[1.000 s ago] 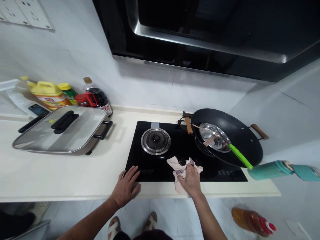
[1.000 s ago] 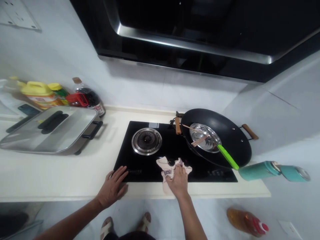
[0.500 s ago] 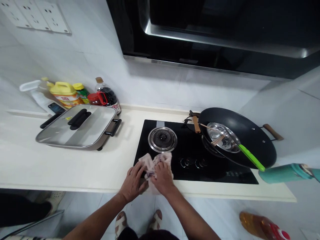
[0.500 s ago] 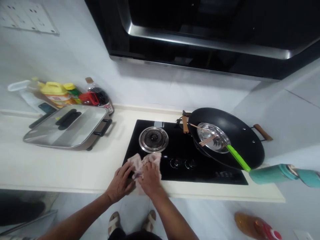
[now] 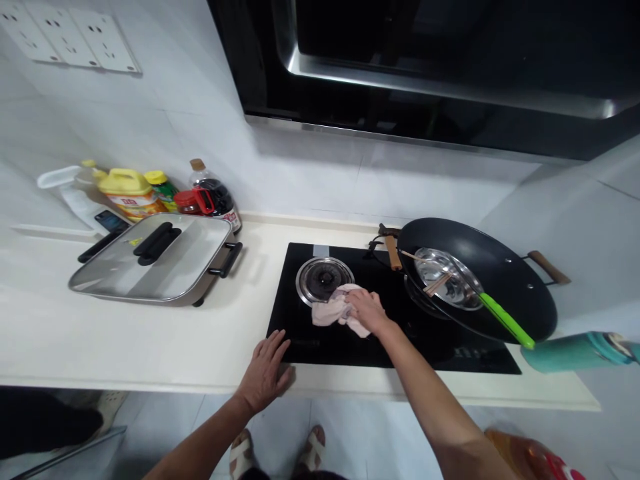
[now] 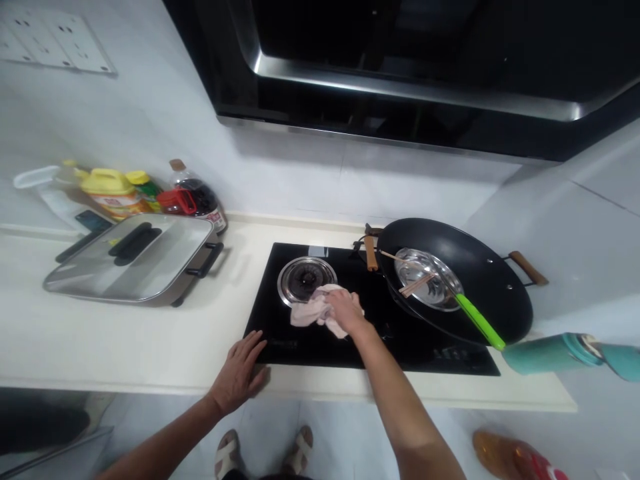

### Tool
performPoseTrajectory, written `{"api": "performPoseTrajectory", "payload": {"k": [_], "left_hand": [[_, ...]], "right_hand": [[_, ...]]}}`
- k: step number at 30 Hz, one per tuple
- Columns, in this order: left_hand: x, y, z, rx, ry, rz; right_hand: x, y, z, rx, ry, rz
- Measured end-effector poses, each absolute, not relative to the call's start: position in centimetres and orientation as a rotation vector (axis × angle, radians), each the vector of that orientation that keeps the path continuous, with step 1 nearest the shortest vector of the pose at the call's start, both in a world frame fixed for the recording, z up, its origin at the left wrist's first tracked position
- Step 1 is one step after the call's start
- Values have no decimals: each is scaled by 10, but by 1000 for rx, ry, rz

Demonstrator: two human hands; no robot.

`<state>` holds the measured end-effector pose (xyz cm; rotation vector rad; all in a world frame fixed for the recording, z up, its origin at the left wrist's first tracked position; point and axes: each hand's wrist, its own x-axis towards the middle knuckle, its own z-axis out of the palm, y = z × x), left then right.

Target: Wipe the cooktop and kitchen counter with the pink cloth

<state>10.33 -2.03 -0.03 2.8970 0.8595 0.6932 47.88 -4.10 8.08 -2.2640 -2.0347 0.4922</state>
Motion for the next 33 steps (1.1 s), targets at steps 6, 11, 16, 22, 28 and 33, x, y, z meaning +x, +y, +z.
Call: {"api": "performPoseTrajectory", "payload": {"k": [6,11,16,22,28,33], "left_hand": [[105,-21,3,2905,864,710],[106,-22,2,2903,876,698],[105,-21,1,2902,876,675],[105,-19,-1,2886,875,688],[105,-18,-1,2891,870,699],[106,-17,0,2923,872,676]], "right_hand": [[565,-68,80,-2652,-1696,549],[590,-106,83,-2647,-1750,653],[577,-117,80,-2634,-1877,673],[570,-88,78,-2706,-1827,608],[567,-52,81,-2783,-1619,491],[529,-29,85,-2780,-1561,485]]}}
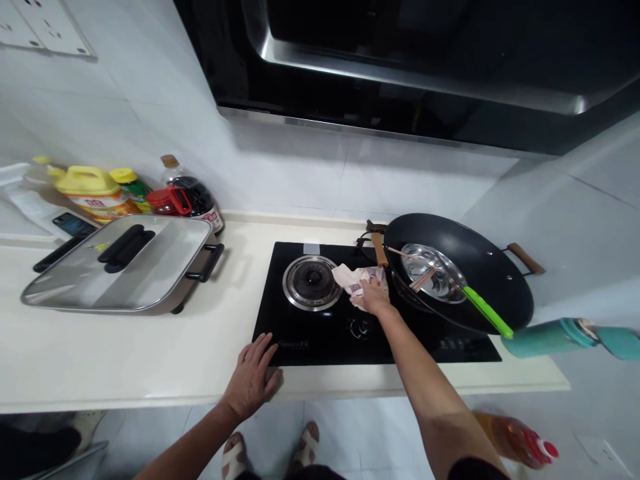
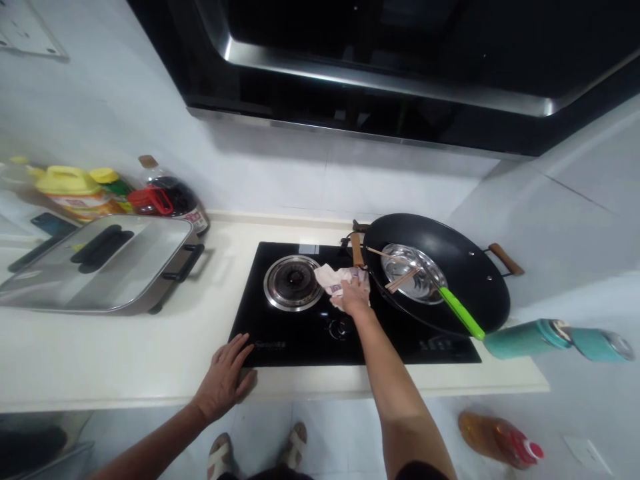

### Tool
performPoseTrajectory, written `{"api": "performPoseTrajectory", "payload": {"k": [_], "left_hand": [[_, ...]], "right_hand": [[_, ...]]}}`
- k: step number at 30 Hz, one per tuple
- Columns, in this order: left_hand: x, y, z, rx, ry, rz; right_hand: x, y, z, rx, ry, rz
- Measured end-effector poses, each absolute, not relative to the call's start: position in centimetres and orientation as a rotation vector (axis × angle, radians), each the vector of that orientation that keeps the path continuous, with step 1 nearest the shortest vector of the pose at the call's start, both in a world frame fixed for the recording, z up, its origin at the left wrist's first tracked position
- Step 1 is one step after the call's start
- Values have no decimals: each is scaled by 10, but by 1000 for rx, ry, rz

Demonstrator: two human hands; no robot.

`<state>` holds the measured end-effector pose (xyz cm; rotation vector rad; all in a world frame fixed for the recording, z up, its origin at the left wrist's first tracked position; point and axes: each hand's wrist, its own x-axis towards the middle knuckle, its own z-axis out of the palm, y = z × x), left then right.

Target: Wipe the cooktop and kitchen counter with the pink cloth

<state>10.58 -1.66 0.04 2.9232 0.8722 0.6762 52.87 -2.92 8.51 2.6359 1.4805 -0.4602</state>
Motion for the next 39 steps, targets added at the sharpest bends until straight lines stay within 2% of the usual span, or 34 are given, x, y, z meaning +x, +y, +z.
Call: {"api": "performPoseTrajectory", "payload": {"k": [8,13,21,27,30,39], "left_hand": [[106,-16,-2,2900,872,714],[105,-14,-2,2938,852,717],[106,-12,0,2979,844,713],[106,-11,-1,2990,855,714],[106,-11,-2,2971,859,705],[107,-13,2,2999,867,678]], "right_hand": [[402,-53,88,2431,2018,-465],[371,-104,83,2366,2189,-459],[460,-226,55,2679,1871,-492],[570,-278,45,2972,1231,-440],[599,-262,57,2949,1019,-473],[605,-138,77,2800,1201,-564]]}}
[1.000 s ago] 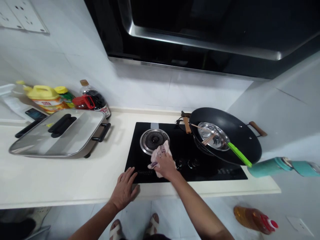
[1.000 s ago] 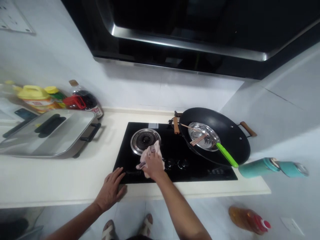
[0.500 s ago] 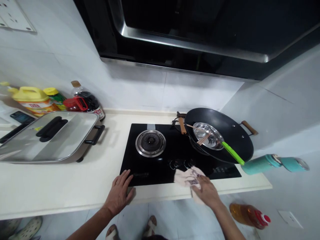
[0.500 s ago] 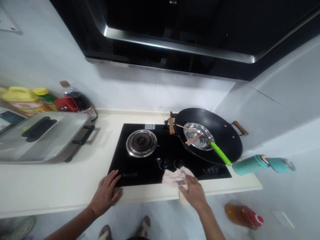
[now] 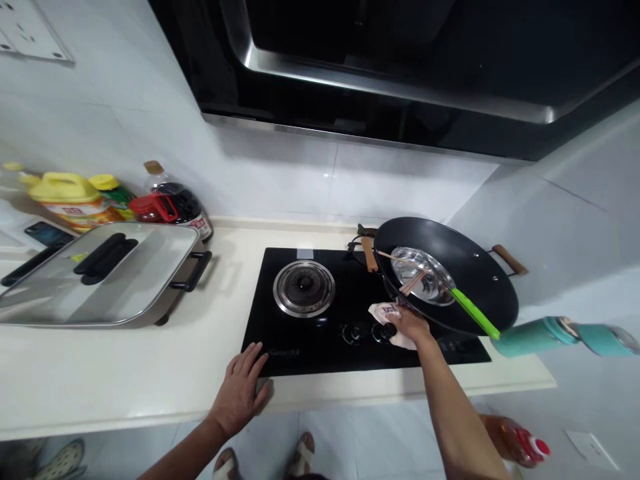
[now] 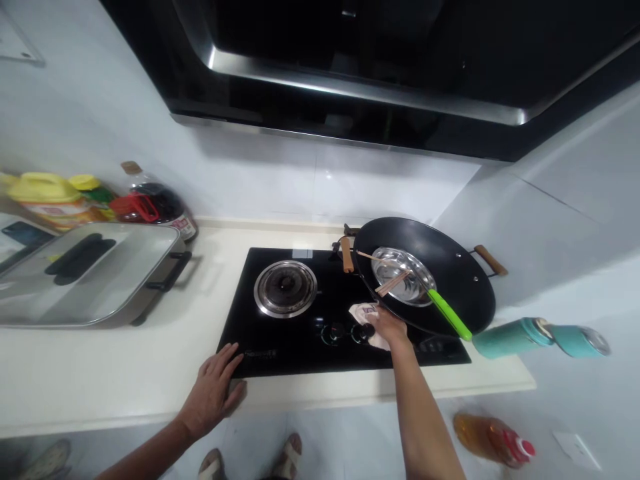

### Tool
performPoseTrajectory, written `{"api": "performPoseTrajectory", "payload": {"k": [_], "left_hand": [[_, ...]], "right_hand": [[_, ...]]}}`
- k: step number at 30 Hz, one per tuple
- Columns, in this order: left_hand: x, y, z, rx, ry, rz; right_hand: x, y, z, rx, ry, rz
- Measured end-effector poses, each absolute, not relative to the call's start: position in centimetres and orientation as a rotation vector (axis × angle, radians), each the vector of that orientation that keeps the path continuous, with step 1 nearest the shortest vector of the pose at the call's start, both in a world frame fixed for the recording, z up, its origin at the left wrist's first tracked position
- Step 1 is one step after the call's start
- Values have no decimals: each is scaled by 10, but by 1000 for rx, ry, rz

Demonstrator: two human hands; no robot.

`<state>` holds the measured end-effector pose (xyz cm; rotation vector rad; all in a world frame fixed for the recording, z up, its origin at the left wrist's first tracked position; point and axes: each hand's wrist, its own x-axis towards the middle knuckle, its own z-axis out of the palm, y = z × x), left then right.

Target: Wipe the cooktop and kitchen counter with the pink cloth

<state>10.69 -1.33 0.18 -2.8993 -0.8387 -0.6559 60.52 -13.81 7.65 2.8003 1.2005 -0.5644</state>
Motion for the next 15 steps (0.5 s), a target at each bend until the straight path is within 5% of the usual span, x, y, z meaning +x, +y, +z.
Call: {"api": "performPoseTrajectory", "payload": {"k": [15], "left_hand": [[106,-18,8,-2879,-826,-621]], "right_hand": [[541,-23,77,2847,1291,-346]]}}
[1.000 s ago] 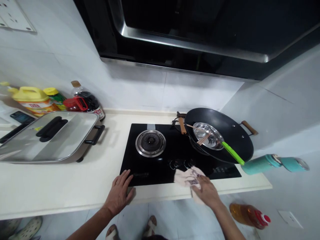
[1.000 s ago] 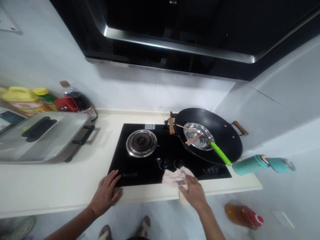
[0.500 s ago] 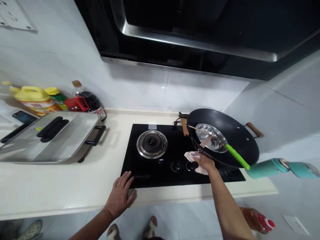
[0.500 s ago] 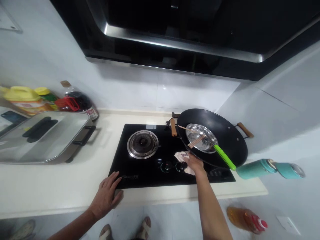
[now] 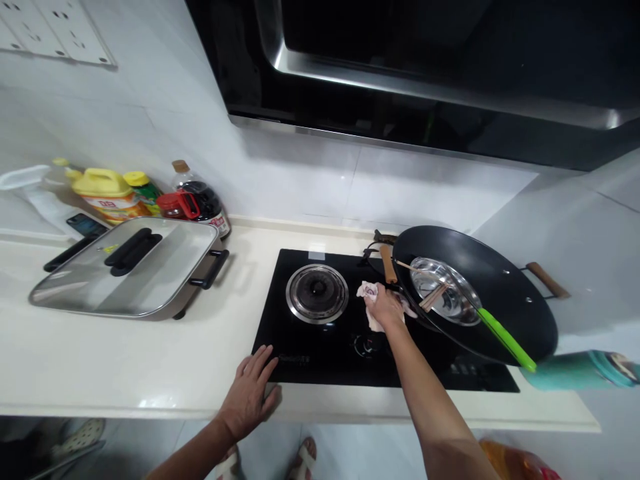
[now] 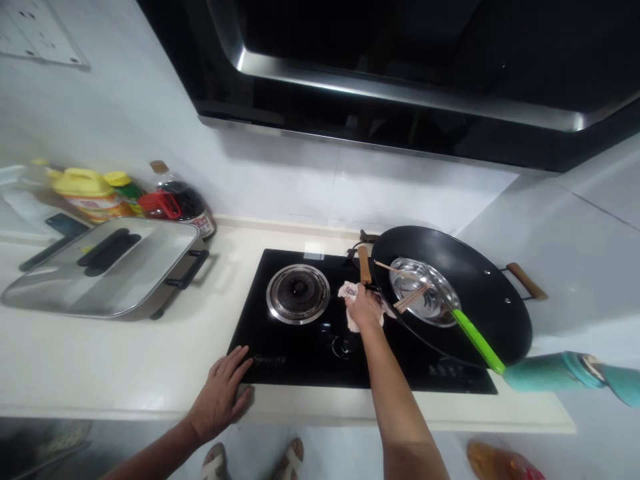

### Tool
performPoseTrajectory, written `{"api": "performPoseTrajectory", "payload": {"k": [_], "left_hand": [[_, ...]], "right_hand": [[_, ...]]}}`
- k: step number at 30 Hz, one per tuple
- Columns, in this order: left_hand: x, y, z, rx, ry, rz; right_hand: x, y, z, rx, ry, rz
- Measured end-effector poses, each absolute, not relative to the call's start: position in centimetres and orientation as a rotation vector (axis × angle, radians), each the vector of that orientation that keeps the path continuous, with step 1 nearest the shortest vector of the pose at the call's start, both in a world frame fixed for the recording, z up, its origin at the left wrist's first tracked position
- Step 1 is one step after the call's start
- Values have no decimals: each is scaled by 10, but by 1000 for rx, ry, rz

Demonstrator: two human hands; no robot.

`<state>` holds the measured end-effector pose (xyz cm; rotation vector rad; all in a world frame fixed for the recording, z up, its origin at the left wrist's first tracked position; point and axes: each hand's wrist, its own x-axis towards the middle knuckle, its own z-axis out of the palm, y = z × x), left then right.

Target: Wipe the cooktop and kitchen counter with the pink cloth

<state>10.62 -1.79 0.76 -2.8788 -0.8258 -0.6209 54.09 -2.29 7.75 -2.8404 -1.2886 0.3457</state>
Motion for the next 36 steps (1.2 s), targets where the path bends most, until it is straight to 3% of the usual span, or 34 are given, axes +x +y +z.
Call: {"api": "performPoseTrajectory", "payload": {"k": [8,16,22,26,29,34,36], "left_hand": [[104,-21,6,-2922,-875,-609],[102,-18,-3,-2958,-857,-694],[101,-15,-1,-3003,-878,-699],[102,-19,12,-3052,-977,-700],[100,-23,17,-3081,-1059,-825],[96,-24,14,-2908,-1326,-1178],[106,-19,19,-2891,-1340,-1158]], "right_hand": [[507,8,68,-2791,-1270,259],[360,-41,66,-2549,-1487,191],[296,-52,61,-2193,-1658,361],[305,-53,57,-1842,-1602,460],[335,-83,50,-1716,-1481,354],[401,-171,18,-2006,-1160,48],[430,-200,7,-2127,-1010,-81]]}}
